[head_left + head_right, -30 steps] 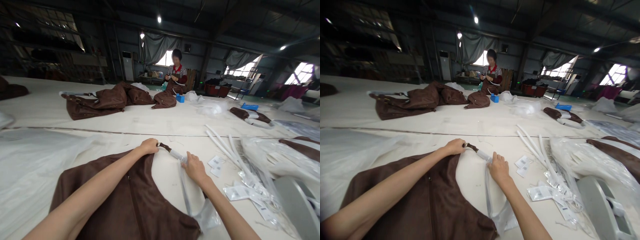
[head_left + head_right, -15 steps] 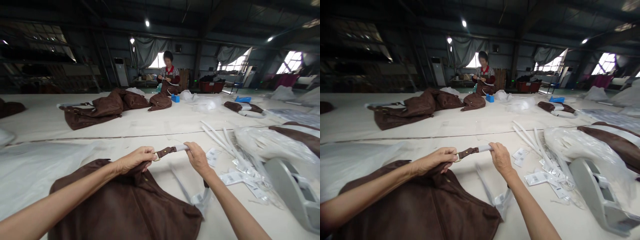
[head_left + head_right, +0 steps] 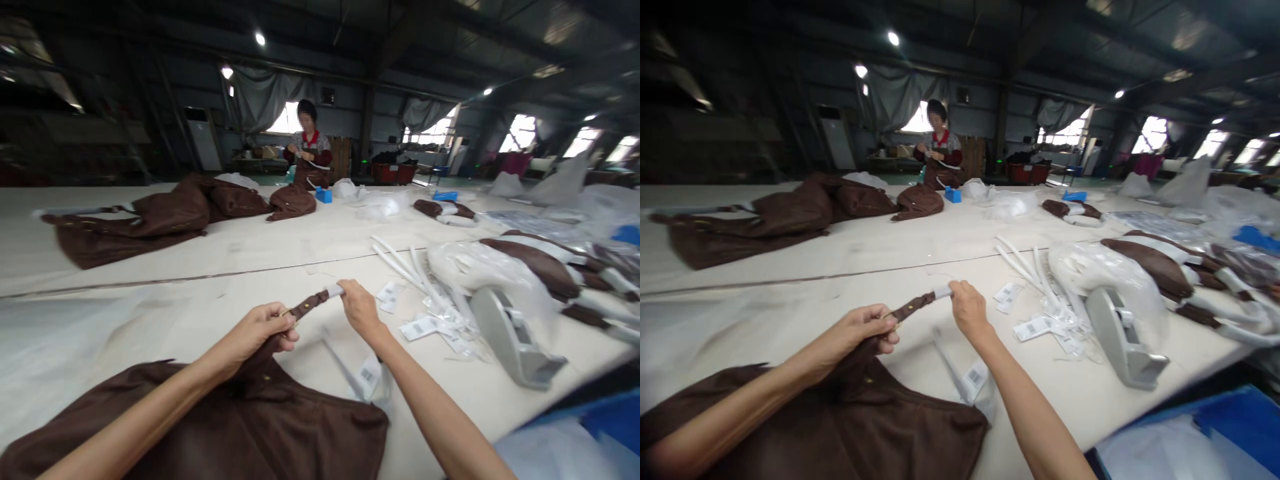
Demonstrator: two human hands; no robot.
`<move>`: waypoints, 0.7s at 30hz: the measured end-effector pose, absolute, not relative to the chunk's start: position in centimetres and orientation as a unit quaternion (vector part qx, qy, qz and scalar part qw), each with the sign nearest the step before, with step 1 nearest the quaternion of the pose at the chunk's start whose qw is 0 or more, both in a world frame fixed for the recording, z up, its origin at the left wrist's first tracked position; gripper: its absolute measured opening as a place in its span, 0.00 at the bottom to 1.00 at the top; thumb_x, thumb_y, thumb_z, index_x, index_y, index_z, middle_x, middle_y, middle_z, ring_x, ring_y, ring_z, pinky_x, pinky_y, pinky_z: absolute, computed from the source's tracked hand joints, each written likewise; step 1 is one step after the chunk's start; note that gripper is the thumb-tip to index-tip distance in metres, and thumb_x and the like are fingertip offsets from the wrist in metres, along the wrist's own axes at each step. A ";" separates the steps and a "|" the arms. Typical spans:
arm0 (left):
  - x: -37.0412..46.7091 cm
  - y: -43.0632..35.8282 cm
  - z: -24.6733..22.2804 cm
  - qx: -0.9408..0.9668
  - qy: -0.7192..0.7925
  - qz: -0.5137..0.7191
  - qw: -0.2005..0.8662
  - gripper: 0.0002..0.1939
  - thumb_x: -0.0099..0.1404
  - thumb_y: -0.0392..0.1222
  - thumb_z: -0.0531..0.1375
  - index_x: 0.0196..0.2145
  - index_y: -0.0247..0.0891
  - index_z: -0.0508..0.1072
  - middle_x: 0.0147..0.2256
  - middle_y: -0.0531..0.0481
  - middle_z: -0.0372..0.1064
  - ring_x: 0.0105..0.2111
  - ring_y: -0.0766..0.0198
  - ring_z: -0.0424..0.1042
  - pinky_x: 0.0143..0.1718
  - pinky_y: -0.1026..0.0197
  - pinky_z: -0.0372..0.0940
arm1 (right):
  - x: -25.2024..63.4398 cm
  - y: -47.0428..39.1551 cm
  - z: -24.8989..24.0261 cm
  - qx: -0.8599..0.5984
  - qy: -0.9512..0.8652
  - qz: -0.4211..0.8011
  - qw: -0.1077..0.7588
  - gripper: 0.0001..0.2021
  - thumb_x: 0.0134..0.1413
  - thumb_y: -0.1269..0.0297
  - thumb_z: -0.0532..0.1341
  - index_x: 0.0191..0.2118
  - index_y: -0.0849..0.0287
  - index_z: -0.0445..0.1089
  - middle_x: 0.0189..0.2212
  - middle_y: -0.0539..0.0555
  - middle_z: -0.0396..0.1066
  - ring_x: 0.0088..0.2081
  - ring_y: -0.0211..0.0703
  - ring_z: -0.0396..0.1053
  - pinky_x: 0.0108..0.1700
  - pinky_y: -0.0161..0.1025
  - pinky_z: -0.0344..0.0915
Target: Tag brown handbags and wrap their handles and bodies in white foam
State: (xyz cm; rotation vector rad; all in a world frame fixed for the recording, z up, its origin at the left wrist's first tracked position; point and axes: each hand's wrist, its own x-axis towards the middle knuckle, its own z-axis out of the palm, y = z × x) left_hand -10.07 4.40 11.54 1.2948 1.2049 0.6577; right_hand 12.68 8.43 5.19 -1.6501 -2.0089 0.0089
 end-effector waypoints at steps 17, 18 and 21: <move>-7.7 6.8 0.9 0.684 0.567 0.164 0.428 0.29 0.51 0.71 0.52 0.36 0.44 0.72 0.32 0.54 0.77 0.23 0.58 0.71 0.30 0.61 0.64 | 23.7 3.3 0.8 -0.620 -0.630 -0.020 0.467 0.15 0.59 0.69 0.52 0.48 0.56 0.71 0.45 0.55 0.75 0.48 0.42 0.72 0.51 0.41 0.69; -7.8 7.1 0.6 0.674 0.567 0.165 0.444 0.31 0.50 0.72 0.52 0.37 0.44 0.72 0.33 0.53 0.78 0.24 0.58 0.71 0.29 0.61 0.64 | 26.1 2.4 1.0 -0.642 -0.601 -0.040 0.473 0.15 0.61 0.67 0.51 0.46 0.58 0.72 0.42 0.57 0.76 0.45 0.44 0.73 0.48 0.42 0.70; -8.1 7.8 -0.2 0.672 0.574 0.176 0.434 0.36 0.49 0.75 0.52 0.41 0.44 0.72 0.32 0.50 0.79 0.22 0.57 0.71 0.25 0.61 0.64 | 33.1 1.1 2.6 -0.703 -0.535 -0.094 0.460 0.16 0.61 0.64 0.49 0.44 0.62 0.72 0.40 0.62 0.75 0.43 0.50 0.72 0.47 0.48 0.70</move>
